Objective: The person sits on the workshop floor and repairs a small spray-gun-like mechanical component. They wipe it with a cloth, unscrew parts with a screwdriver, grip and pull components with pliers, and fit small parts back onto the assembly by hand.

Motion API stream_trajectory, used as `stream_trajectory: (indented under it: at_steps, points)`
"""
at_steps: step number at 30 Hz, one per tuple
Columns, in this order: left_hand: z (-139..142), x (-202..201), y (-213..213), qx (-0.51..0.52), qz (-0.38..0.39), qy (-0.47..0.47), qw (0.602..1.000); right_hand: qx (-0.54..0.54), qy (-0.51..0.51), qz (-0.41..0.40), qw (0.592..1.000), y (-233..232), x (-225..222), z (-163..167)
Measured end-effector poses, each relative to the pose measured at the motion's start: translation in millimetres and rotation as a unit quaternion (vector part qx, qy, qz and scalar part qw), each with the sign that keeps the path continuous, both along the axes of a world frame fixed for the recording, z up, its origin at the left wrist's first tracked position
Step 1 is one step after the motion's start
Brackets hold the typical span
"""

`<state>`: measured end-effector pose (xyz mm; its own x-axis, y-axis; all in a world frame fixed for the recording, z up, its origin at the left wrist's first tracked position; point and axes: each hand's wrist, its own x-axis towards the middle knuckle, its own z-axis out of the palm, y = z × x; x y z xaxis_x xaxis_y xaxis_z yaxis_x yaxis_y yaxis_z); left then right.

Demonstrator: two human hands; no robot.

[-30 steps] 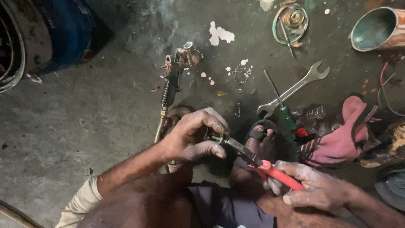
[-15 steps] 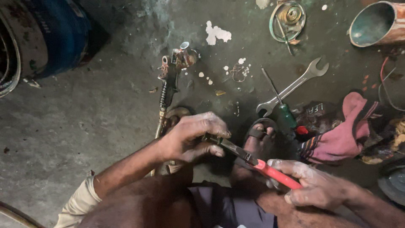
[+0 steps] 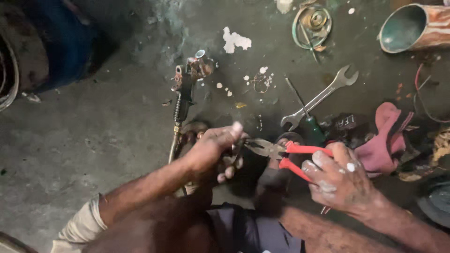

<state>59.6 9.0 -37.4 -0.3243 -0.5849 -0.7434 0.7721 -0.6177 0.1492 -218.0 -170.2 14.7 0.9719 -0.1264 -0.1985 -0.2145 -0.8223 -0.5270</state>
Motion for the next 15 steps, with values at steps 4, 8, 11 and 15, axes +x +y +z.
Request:
stream_trajectory:
  at_steps: [4,8,11,15]
  points:
    - [0,33,13,-0.309,0.023,-0.448,0.839,0.301,0.192,-0.095,0.929,-4,2,2]
    - [-1,47,10,-0.593,-0.06,-0.658,0.46,0.485,0.239,-0.085,0.837,1,2,6]
    - [-12,35,0,-0.459,-0.204,-0.589,0.633,0.408,0.267,-0.052,0.871,13,8,14]
    - [-34,17,3,0.016,-0.302,-0.136,0.944,0.13,-0.08,0.033,0.988,13,16,25]
